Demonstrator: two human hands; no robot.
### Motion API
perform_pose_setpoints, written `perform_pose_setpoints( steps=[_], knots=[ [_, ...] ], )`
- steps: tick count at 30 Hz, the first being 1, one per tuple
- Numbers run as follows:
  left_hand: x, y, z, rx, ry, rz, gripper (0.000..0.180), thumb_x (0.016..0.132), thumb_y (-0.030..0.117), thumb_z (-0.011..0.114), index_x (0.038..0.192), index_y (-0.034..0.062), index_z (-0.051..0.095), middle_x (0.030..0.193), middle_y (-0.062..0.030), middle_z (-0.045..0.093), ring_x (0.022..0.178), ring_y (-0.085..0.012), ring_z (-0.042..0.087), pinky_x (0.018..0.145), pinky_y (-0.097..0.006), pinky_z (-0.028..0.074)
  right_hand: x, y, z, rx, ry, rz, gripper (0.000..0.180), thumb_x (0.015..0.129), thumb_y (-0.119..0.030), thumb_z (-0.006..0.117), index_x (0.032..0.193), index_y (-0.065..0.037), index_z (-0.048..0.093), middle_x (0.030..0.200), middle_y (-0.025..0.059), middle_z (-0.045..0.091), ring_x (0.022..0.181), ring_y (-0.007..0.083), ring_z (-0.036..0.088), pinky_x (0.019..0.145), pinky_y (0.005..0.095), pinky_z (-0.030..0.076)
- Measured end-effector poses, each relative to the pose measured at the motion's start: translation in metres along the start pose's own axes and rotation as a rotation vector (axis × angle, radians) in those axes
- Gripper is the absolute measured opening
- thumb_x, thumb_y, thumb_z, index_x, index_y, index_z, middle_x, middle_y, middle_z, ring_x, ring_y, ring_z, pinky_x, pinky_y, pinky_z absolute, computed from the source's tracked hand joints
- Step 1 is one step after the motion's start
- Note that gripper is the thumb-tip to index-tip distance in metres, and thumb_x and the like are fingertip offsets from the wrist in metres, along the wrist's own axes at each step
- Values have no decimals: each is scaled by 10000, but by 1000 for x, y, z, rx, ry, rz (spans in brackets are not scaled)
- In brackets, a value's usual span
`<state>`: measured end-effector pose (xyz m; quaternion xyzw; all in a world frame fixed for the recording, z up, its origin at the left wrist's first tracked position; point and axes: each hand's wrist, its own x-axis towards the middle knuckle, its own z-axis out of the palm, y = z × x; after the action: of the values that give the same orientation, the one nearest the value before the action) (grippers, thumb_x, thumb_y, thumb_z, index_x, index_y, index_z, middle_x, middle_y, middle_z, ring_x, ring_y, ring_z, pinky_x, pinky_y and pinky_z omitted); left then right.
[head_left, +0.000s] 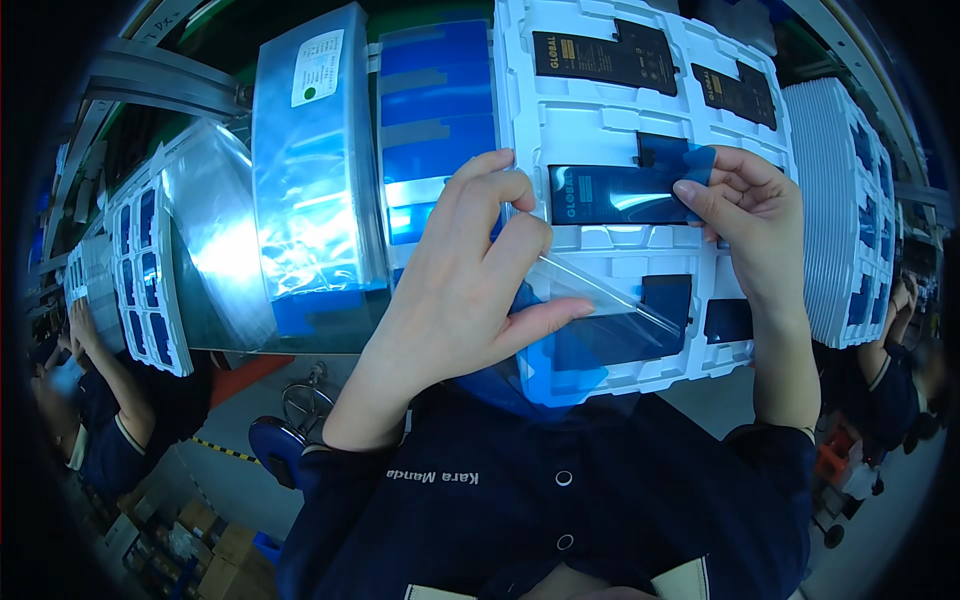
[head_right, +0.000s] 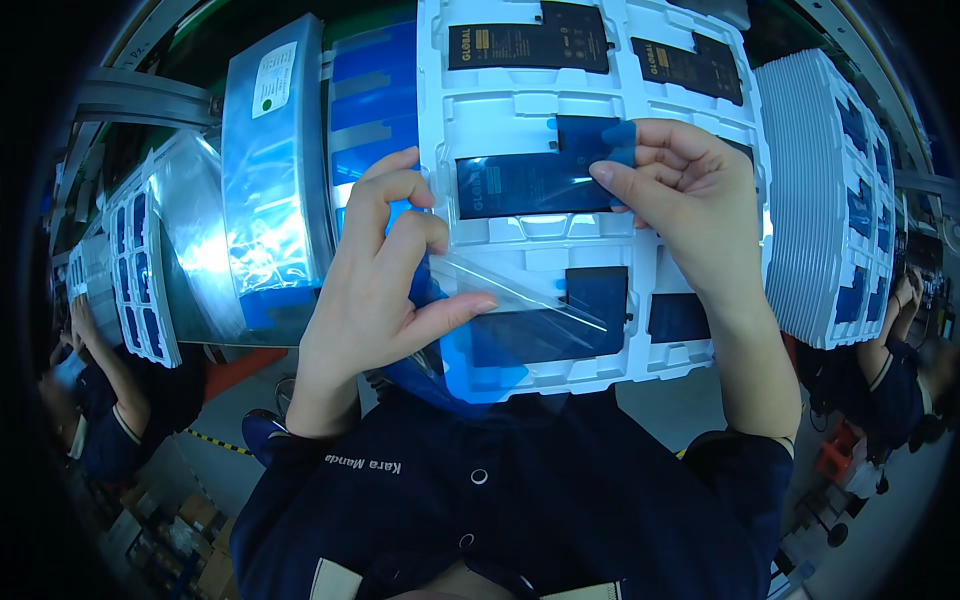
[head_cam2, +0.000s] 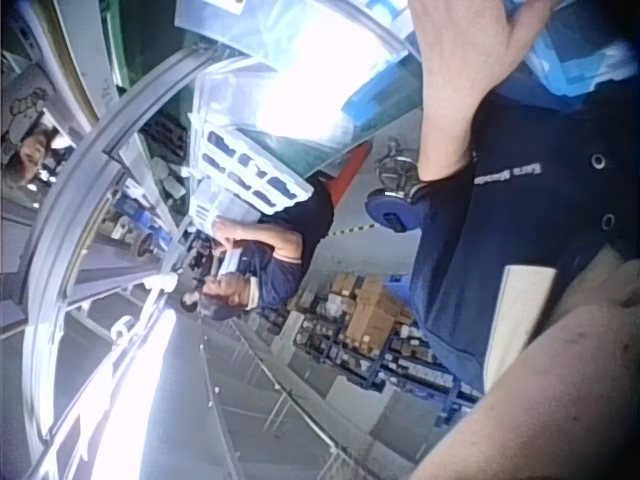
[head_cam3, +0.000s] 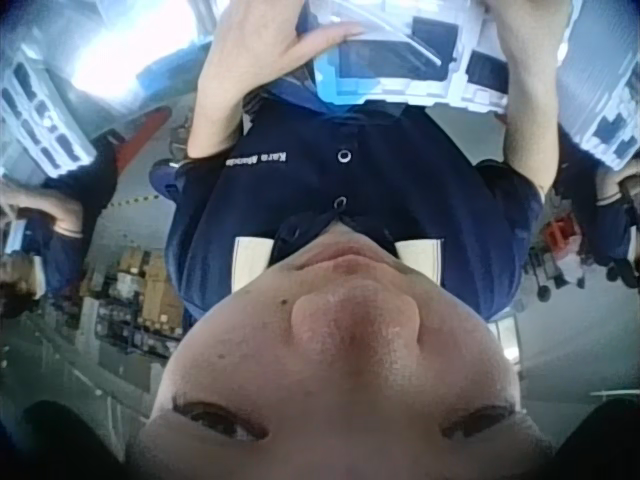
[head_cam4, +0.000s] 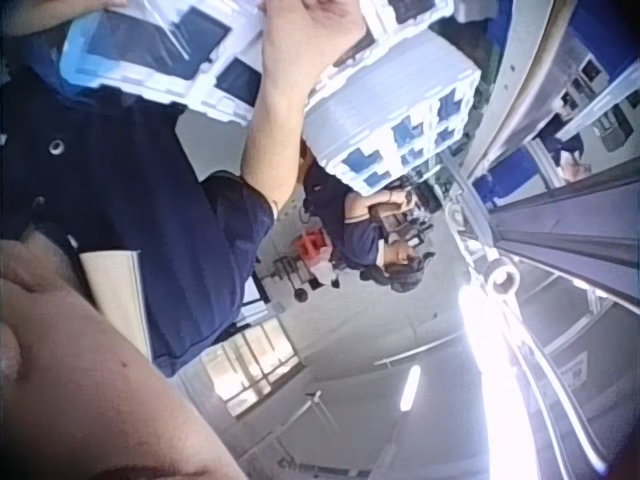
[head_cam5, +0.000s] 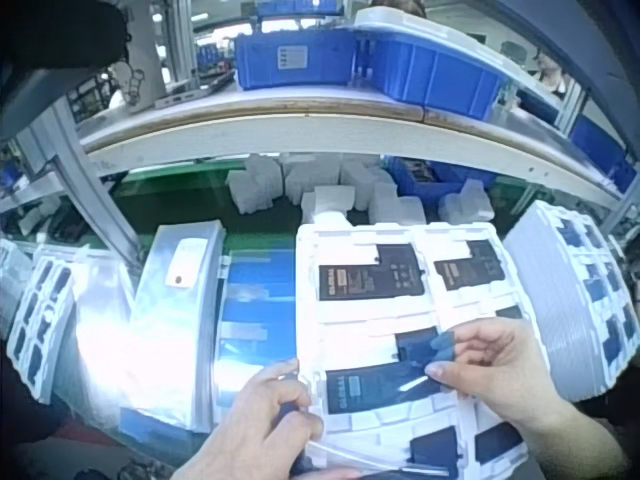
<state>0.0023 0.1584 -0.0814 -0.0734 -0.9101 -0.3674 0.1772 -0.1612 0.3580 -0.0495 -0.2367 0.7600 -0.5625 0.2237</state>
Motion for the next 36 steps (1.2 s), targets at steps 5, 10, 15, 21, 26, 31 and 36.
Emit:
perform_pose_setpoints(
  steps=[5,10,15,21,26,31,36],
  knots=[
    [2,2,0,47,-12,14,459,673,337,796,844,54,478,1168,-171,499,1237,-447,364,948,-486,360,0,0,-1,16,-12,-7,250,778,-34,715,1007,31,639,772,49,680,574,15,568,490,131,417],
    [3,3,-1,77,-32,23,435,688,352,779,815,60,482,1219,-167,547,1261,-453,341,981,-510,323,-1,-1,0,9,-25,-9,230,788,-23,702,1001,37,640,789,55,680,607,19,583,515,129,425],
    [5,5,-2,95,-49,11,417,691,340,777,803,64,485,1212,-161,562,1281,-452,324,1005,-515,304,-2,2,5,-147,3,-105,276,771,-11,708,1035,27,637,800,36,647,593,18,553,518,135,416],
    [5,8,-12,22,-31,9,316,743,255,738,818,65,497,1157,-151,608,1282,-425,357,1043,-502,285,-6,-13,1,-424,-11,-356,490,774,-29,700,1227,31,521,928,51,586,617,10,487,528,140,383],
    [-2,30,-11,-909,109,-263,231,877,152,595,1018,35,455,1044,-220,637,1065,-326,587,942,-442,422,-17,-14,-2,133,-506,-214,370,794,-110,701,1133,3,604,864,85,656,678,78,607,613,204,477],
    [9,41,-10,-887,96,-299,634,955,539,260,1196,-27,414,1042,-216,620,980,-285,618,875,-377,470,-21,-26,-9,-27,-395,-310,175,790,-80,694,932,22,681,775,96,680,692,110,637,630,235,492],
    [13,46,-11,-1271,-139,-587,911,868,706,5,1256,18,459,1090,-171,615,1081,-263,559,977,-380,366,-24,-34,-15,-334,-172,-909,259,613,-5,708,870,-38,697,851,90,668,703,237,621,589,288,494]
  ],
)
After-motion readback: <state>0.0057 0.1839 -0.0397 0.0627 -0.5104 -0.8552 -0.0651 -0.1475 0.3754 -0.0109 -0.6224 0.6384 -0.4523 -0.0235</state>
